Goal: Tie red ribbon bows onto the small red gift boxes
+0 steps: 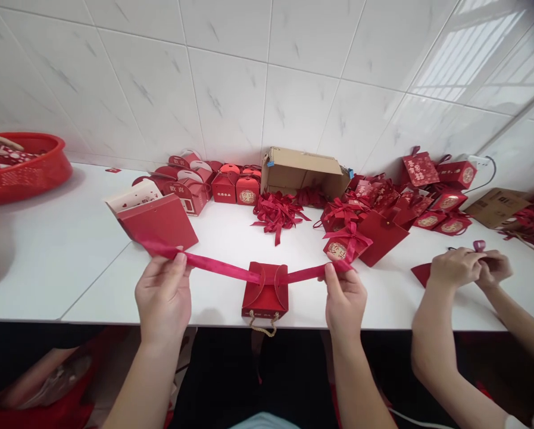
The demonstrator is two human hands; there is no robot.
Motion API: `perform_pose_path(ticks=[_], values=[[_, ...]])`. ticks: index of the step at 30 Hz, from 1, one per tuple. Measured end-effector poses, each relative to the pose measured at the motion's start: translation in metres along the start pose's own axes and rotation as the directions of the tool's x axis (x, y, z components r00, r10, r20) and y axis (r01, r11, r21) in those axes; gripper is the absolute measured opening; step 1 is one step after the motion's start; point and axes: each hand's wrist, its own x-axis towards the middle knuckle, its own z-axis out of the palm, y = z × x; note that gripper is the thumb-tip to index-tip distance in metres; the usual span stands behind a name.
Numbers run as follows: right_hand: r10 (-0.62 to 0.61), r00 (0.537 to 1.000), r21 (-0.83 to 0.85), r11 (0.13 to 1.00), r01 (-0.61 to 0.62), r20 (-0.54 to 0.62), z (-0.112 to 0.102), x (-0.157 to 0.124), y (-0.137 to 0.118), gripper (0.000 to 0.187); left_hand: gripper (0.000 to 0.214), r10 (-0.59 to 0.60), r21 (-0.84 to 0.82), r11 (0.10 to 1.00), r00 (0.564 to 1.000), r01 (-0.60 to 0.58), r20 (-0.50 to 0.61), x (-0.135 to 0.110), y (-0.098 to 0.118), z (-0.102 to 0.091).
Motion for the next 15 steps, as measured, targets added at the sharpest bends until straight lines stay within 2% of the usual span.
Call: perform_pose_path(ticks=[3,5,11,15], values=[[-0.195,0.979,-0.159,0.967,0.201,0.055,0.004,0.008,-0.018,0.02,0.017,0.047,0.03,0.998,0.995,-0.05,0.085,0.005,0.006,0.008],[-0.259,0.96,-0.208,0.938,0.277,0.11,0.007,0.013,-0.028,0.02,0.013,0.034,0.035,0.999,0.992,-0.039,0.125,0.007,0.007,0.012],[-0.287,0.94,-0.086,0.948,0.306,0.186,0.022,0.021,-0.046,0.016,0.017,0.092,0.092,0.99,0.984,-0.107,0.15,0.006,0.011,0.034],[-0.289,0.908,-0.017,0.951,0.309,0.305,0.034,0.025,-0.056,0.025,0.018,0.113,0.123,0.981,0.958,-0.149,0.263,0.001,0.018,0.055]])
